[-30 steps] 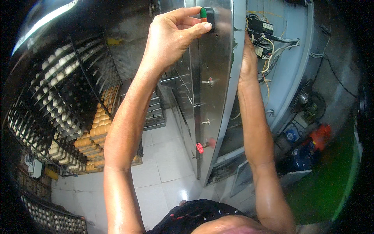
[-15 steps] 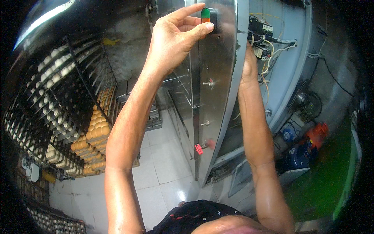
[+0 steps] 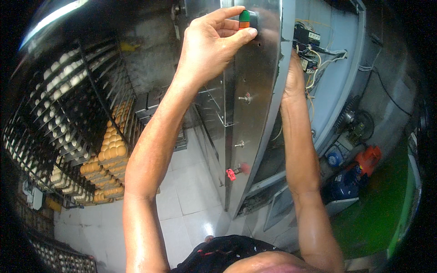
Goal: The person manipulates the electrical buttons and wiring on the control panel of an industrial oven using pliers and zip ties.
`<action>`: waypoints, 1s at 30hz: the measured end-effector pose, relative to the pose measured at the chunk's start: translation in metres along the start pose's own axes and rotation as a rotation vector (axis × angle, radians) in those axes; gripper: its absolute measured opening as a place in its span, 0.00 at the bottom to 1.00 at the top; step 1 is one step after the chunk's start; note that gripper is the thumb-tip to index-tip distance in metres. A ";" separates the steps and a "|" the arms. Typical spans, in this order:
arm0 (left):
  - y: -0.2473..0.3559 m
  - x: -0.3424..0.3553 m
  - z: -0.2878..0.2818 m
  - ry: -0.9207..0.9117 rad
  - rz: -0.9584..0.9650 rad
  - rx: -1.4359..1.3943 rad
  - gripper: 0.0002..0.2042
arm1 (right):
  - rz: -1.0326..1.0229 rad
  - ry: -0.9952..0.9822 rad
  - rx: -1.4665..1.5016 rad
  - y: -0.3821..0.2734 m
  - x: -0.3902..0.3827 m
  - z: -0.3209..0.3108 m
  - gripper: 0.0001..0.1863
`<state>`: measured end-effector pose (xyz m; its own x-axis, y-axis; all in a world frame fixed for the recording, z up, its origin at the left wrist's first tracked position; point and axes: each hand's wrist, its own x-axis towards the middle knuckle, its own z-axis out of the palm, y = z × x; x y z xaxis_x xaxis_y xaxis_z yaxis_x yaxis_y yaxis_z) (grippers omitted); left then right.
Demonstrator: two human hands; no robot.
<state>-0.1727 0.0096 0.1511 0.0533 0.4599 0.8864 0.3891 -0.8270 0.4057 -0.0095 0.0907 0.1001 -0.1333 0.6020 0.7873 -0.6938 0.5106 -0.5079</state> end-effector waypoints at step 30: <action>0.002 -0.003 -0.002 -0.053 -0.022 -0.121 0.29 | 0.001 0.006 0.098 0.004 0.001 0.001 0.29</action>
<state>-0.1741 0.0057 0.1504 0.0954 0.4919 0.8654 0.2769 -0.8482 0.4516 -0.0135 0.0926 0.0991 -0.1303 0.6063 0.7845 -0.7595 0.4476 -0.4720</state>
